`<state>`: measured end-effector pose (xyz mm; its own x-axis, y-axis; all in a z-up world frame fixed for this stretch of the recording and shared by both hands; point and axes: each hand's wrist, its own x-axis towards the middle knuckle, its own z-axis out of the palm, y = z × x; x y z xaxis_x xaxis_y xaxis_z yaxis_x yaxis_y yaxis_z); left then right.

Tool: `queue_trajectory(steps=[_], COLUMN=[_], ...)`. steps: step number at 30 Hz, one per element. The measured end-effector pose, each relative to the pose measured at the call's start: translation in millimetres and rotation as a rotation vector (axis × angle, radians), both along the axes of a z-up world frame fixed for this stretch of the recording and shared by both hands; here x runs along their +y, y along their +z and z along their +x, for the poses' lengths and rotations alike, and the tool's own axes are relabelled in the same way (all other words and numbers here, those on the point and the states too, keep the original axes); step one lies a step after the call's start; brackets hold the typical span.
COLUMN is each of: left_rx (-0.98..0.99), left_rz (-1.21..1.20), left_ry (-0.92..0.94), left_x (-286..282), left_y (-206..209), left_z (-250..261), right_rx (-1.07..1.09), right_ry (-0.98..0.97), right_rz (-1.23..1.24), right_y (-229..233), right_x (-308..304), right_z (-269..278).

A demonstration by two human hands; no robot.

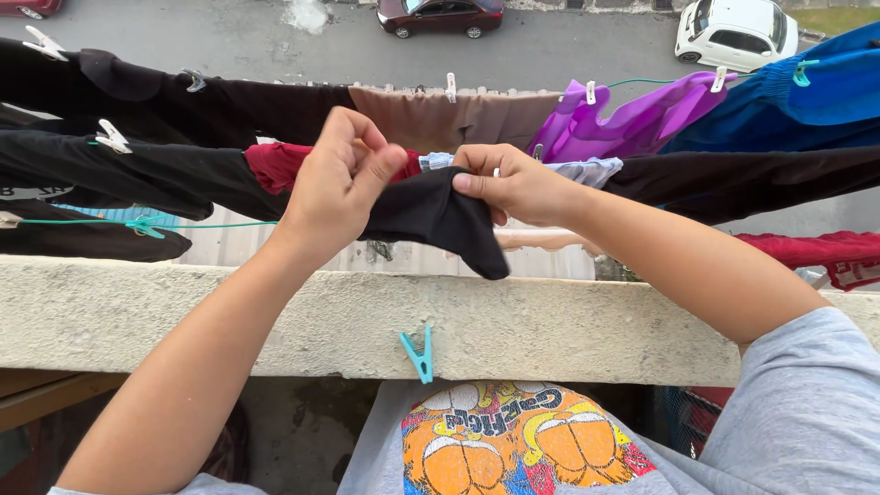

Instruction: Hanging wet laundry on a clothesline on an apartment balcony using clothespins and hangers.

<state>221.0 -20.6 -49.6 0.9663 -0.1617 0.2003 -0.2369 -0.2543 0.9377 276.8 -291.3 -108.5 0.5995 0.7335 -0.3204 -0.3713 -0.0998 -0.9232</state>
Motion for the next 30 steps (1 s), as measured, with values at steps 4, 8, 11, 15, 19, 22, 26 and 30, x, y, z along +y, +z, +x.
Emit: queue_trajectory(steps=[4, 8, 11, 15, 19, 22, 26, 30], left_rx=[0.225, 0.272, 0.287, 0.36, 0.294, 0.342, 0.14, 0.196], left_rz=[0.107, -0.076, -0.116, -0.208, -0.063, 0.377, 0.702, 0.758], left_ry=[-0.066, -0.022, 0.036, 0.031, -0.098, -0.286, -0.464, -0.403], left_x=[5, 0, 1, 16, 42, 53, 66, 75], left_y=[-10, -28, -30, -25, -6, 3, -17, -34], left_z=[-3, -2, -2, -4, -8, -10, -6, 4], right_rx=[-0.351, -0.894, -0.994, -0.965, -0.774, -0.703, -0.454, -0.233], right_ry=[0.086, 0.098, 0.106, 0.143, 0.132, 0.253, 0.277, 0.265], right_rz=[-0.387, -0.056, -0.136, -0.292, -0.356, -0.316, -0.497, -0.613], right_y=[6, 26, 19, -8, 5, 27, 55, 52], right_x=[29, 55, 66, 58, 39, 32, 43, 47], right_z=[-8, -29, -33, -20, -8, -10, -20, -21])
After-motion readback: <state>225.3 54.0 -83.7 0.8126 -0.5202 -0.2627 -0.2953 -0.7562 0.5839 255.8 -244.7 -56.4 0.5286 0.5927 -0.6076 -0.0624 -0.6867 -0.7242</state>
